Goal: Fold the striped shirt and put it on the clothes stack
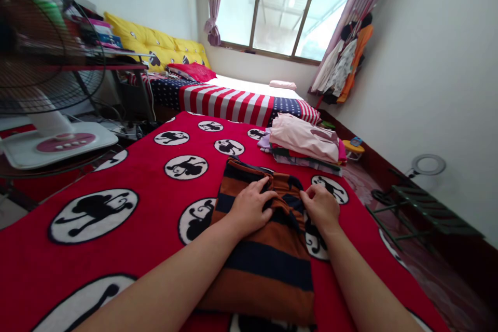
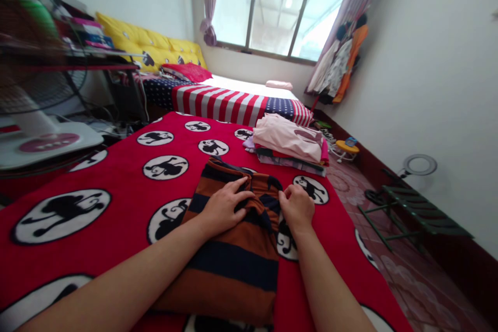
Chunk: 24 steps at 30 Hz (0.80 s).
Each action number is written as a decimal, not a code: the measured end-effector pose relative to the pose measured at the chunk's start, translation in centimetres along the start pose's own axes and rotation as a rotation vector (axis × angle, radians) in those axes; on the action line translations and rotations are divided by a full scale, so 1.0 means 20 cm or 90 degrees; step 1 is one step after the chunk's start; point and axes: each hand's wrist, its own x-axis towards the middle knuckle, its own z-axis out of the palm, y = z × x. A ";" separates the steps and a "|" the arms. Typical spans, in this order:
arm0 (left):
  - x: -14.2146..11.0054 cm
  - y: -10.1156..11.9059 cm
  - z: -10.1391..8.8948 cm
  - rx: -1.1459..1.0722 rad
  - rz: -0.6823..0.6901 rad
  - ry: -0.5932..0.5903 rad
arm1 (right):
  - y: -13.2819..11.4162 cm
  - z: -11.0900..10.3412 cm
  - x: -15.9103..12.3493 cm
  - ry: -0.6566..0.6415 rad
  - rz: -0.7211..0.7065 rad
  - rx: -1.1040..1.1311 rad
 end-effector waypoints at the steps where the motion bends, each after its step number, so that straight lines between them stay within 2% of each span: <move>1: 0.00 0.00 0.00 -0.002 0.001 0.000 | -0.02 -0.01 -0.01 0.027 -0.027 -0.029; 4: 0.00 0.00 0.00 -0.010 0.009 0.005 | -0.09 -0.03 -0.04 0.100 -0.141 -0.024; 5: 0.00 0.00 -0.01 -0.015 0.013 0.007 | -0.11 -0.03 -0.04 0.081 -0.188 0.009; 7: 0.00 -0.01 -0.01 -0.041 0.012 0.016 | -0.13 -0.03 -0.05 -0.012 -0.256 0.078; 9: 0.00 -0.01 -0.01 -0.086 -0.001 0.036 | -0.14 -0.05 -0.05 -0.088 -0.255 0.110; 10: 0.00 -0.02 0.00 -0.111 -0.009 0.049 | -0.15 -0.06 -0.05 -0.101 -0.238 0.124; 14: 0.01 -0.05 0.02 -0.191 -0.018 0.111 | -0.21 -0.13 -0.12 -0.109 -0.244 0.213; 17: 0.01 -0.05 0.03 -0.235 -0.002 0.143 | -0.24 -0.12 -0.17 -0.135 -0.260 0.260; 19: 0.02 -0.04 0.02 -0.272 0.008 0.174 | -0.22 -0.08 -0.17 -0.123 -0.201 0.314; 22: 0.02 -0.02 -0.02 -0.312 -0.008 0.279 | -0.13 0.01 -0.12 -0.043 -0.005 0.420; 24: 0.02 -0.02 -0.05 -0.285 -0.037 0.333 | -0.07 0.03 -0.09 0.017 0.099 0.452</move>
